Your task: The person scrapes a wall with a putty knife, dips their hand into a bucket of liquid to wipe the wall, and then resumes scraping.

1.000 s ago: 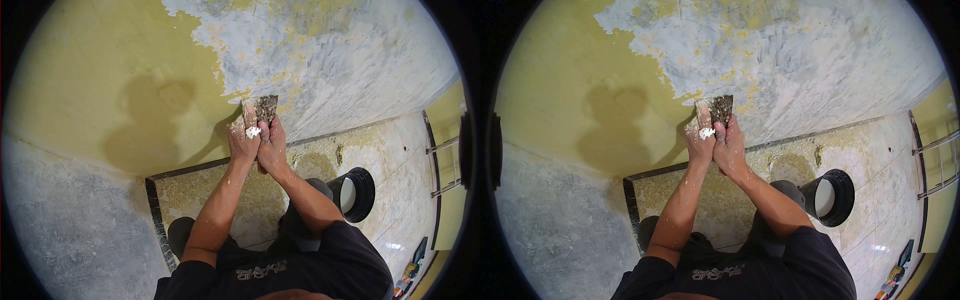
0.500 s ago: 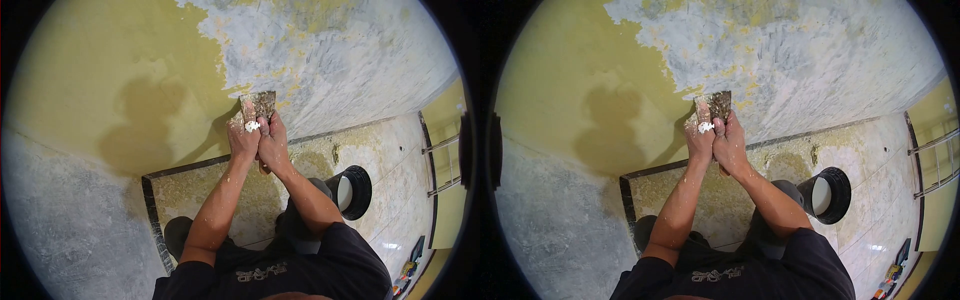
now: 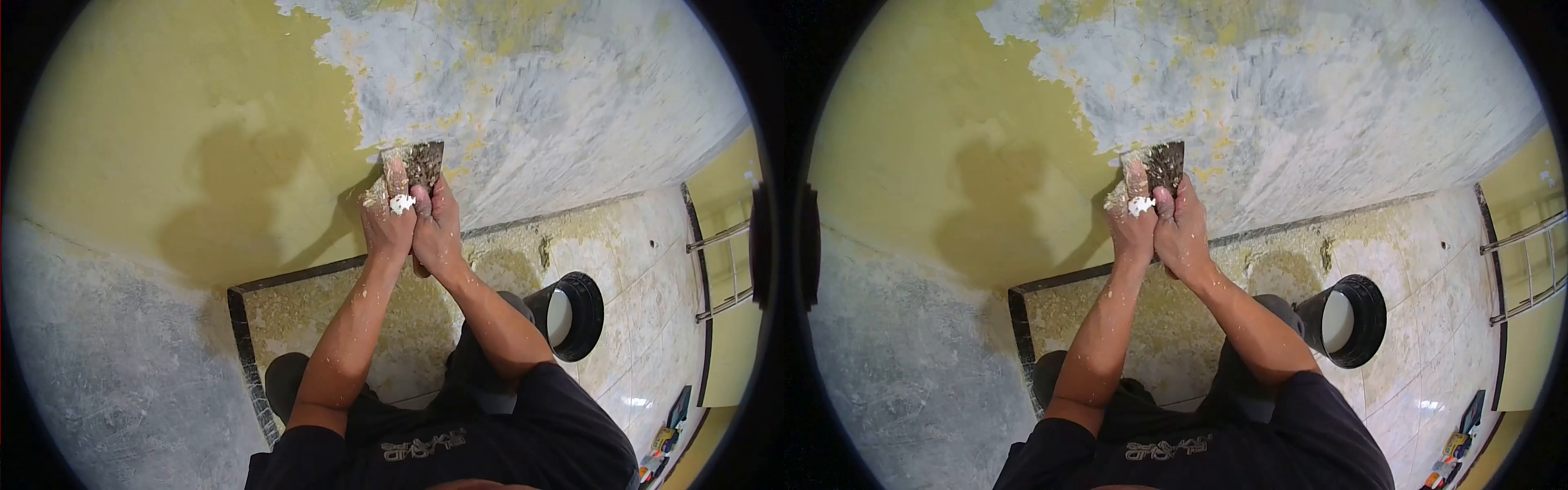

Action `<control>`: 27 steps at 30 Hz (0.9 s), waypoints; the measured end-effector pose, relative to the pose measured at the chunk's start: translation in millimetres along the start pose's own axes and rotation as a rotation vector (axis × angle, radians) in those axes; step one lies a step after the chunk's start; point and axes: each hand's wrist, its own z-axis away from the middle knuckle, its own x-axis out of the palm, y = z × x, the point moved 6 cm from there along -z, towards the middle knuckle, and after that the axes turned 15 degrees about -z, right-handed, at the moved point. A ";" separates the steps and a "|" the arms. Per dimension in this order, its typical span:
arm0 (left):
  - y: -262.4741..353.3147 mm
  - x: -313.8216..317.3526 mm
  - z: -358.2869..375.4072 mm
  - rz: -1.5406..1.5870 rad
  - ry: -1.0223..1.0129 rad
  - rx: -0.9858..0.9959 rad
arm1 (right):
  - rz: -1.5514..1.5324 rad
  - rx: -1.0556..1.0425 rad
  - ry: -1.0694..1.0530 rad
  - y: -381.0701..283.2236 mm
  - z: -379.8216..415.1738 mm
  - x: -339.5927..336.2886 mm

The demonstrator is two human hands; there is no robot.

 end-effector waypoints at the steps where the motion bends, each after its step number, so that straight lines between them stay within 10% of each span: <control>1: -0.7 0.9 11.3 -0.113 0.055 0.060 | -0.001 0.007 0.004 5.0 9.6 -1.5; 5: 4.5 -8.9 0.6 0.285 -0.097 -0.234 | -0.076 0.065 0.004 -1.3 3.2 -2.4; 14: 5.5 9.6 10.4 0.014 0.078 0.041 | -0.109 0.165 0.032 -3.8 7.1 -7.5; 27: 16.6 -8.1 1.0 0.212 -0.192 -0.188 | -0.020 0.095 0.016 -7.2 2.8 -9.5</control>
